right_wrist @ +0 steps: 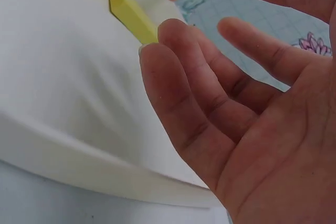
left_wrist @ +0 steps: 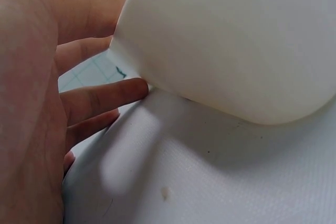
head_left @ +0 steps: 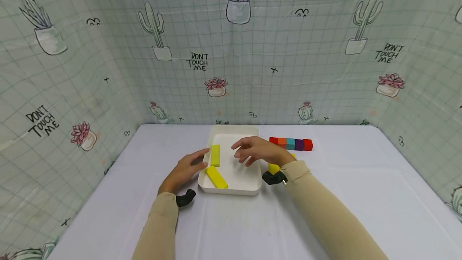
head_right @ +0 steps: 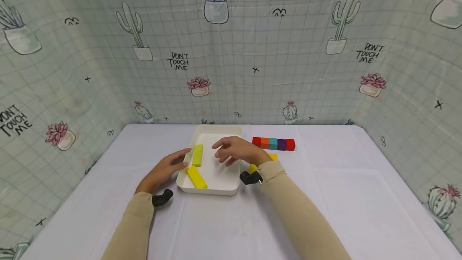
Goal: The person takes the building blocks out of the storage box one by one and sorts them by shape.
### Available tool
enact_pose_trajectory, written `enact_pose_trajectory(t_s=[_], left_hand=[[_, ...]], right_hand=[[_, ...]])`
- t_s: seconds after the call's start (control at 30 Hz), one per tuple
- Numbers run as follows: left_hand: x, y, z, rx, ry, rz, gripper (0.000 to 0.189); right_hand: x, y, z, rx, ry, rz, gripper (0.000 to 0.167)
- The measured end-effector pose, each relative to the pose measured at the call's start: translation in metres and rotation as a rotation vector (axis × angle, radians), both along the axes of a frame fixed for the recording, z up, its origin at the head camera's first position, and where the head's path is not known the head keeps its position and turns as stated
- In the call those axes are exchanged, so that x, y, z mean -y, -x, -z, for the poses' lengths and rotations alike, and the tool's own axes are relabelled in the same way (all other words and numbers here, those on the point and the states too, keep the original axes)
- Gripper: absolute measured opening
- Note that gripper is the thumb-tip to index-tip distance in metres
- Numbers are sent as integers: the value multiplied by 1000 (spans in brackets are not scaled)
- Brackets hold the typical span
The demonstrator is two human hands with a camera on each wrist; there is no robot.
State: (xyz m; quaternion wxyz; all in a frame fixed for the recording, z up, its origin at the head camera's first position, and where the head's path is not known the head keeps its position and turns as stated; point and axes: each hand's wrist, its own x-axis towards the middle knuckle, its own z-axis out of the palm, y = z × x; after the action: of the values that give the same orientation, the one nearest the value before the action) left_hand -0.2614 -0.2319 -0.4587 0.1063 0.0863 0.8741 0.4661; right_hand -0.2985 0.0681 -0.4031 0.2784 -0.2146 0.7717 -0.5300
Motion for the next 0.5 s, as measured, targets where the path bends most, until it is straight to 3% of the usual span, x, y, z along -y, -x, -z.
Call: enact_pose_trajectory(t_s=[0.27,0.5], left_hand=[[0,2,-2,-3,-4,7,57],[0,4,1,-14,-6,18,57]], right_hand=[[16,6,5,-23,-97,-69,48],[31,4,7,40,-131,-148,51]])
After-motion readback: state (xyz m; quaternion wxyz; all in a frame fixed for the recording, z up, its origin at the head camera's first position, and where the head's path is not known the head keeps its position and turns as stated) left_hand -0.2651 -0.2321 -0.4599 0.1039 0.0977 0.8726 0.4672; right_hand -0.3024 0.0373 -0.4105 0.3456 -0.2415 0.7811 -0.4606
